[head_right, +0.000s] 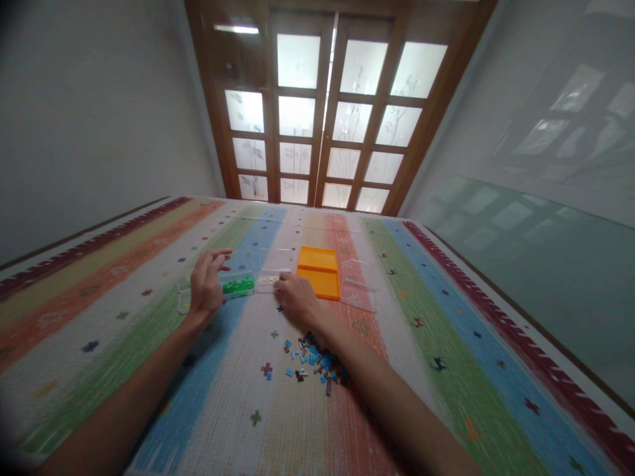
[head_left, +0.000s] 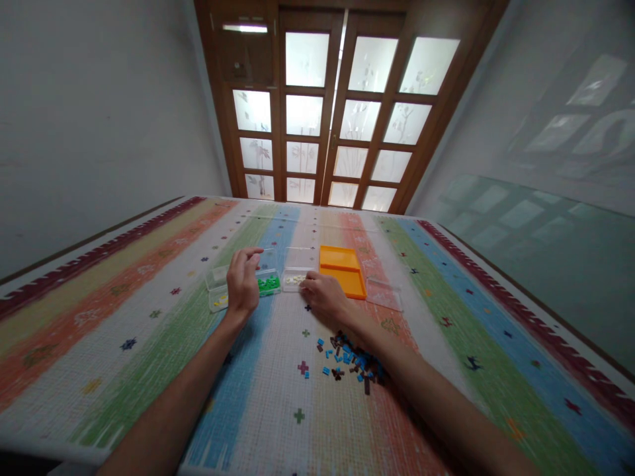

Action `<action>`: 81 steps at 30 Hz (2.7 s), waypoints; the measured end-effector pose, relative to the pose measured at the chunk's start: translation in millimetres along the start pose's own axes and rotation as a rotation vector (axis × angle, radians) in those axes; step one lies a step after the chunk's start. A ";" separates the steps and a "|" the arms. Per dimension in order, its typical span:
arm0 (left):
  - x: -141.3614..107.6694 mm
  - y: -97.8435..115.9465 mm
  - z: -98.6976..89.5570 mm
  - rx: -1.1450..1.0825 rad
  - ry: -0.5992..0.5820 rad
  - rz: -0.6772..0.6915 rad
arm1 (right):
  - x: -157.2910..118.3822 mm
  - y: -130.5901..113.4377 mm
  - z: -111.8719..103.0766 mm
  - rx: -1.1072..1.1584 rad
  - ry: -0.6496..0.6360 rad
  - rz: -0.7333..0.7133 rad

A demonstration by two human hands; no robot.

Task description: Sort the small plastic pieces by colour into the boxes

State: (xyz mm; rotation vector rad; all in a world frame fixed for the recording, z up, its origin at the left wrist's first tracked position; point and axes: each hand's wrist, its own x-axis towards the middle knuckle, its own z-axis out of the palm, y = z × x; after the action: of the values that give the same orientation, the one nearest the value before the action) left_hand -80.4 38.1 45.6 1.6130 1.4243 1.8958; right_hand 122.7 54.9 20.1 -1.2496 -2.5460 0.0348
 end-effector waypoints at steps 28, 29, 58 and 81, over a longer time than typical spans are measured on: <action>-48.8 15.2 20.2 0.181 -0.435 0.541 | -131.0 76.1 -42.5 0.187 0.248 0.176; -51.8 14.2 21.5 0.187 -0.464 0.580 | -132.5 74.0 -39.9 0.197 0.254 0.195; -54.8 -0.1 22.9 0.278 -0.570 0.757 | -122.3 50.1 -32.5 -0.146 -0.074 0.335; -67.7 16.6 22.2 0.278 -0.913 0.579 | -149.2 55.7 -75.1 0.386 -0.238 0.125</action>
State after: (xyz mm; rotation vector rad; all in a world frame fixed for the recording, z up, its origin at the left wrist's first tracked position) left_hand -31.9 -8.1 16.2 2.7275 0.8745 0.8602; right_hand 272.3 -34.7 44.5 -1.3036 -2.4796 0.7054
